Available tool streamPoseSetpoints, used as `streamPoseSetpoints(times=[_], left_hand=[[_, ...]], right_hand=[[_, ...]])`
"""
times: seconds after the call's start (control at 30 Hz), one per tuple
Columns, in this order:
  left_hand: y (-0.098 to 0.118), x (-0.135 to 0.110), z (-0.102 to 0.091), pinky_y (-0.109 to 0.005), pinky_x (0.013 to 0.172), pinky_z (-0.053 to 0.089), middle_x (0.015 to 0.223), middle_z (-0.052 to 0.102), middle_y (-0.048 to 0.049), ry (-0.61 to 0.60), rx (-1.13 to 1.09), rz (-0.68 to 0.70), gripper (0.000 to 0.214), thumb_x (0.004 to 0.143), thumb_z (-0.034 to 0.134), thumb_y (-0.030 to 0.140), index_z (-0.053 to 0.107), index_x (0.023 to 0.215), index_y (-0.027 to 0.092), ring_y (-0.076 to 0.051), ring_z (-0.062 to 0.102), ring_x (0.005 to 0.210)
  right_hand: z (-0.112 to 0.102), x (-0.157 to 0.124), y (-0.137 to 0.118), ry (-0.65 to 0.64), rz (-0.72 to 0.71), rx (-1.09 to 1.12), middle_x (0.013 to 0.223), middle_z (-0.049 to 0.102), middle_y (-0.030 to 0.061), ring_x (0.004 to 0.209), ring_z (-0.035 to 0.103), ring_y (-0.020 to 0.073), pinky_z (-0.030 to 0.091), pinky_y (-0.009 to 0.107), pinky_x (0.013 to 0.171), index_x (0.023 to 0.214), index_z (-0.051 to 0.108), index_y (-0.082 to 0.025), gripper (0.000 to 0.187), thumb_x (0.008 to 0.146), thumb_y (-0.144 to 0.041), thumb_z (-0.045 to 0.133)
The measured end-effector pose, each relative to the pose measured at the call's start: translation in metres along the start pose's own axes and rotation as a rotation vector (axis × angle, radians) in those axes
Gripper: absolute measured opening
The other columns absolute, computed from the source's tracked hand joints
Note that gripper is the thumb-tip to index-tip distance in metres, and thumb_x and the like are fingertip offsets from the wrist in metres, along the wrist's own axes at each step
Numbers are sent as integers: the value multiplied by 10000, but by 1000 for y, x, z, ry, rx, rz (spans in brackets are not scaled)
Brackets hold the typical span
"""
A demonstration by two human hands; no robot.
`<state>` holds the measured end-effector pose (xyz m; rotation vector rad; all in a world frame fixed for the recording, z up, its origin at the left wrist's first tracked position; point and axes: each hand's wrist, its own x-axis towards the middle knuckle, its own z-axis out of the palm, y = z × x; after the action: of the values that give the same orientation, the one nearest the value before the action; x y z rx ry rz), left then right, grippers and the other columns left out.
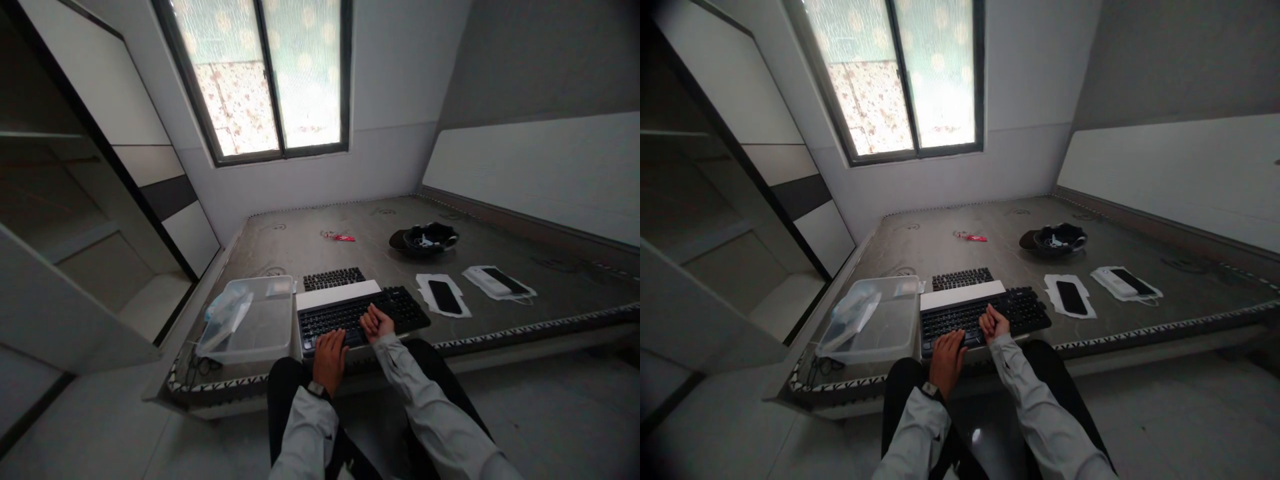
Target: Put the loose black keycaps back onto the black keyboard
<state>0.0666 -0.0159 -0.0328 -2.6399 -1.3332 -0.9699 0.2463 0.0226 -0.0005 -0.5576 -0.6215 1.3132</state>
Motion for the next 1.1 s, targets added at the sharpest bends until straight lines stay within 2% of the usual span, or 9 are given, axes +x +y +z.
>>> streamPoseSetpoints(times=[0.2,0.37,0.5,0.67,0.9,1.1], left_hand=[[-3,-1,3,-424,969,438,1173,640,-67,-7,-85,-21,344,897,539,207,547,1241,203,-213,564,1090],[-1,-1,2,-424,962,440,1174,630,-70,0,-83,-44,354,899,538,205,538,1252,207,-211,557,1083],[-1,-1,0,-426,966,439,1178,627,-69,-2,-102,-55,352,899,540,208,539,1251,207,-212,555,1086],[0,0,-1,-427,942,457,1162,633,-76,11,-91,-46,340,901,533,210,549,1241,204,-215,561,1073],[0,0,0,-432,944,454,1174,629,-69,5,-93,-54,361,892,545,210,538,1253,220,-218,563,1072],[-1,0,0,-424,950,446,1175,627,-67,-5,-105,-58,352,893,543,207,538,1245,211,-215,557,1072]], right_hand=[[-4,16,14,-10,64,-34,298,163,-75,272,182,54,139,223,306,420,233,-217,566,768,-409,636],[-10,18,13,1,87,-42,309,145,-78,268,189,62,165,224,302,440,195,-221,586,775,-443,621],[-13,16,9,9,135,-43,295,177,-71,270,242,68,216,227,321,434,205,-224,569,759,-427,626],[-17,17,7,15,193,-54,285,188,-74,258,244,60,229,224,323,428,198,-224,553,751,-399,613],[-12,35,18,40,249,-95,280,175,-83,240,165,44,123,201,275,423,205,-223,555,752,-396,617],[-6,48,25,42,293,-148,273,171,-87,226,137,43,84,197,254,415,199,-231,574,737,-403,642]])
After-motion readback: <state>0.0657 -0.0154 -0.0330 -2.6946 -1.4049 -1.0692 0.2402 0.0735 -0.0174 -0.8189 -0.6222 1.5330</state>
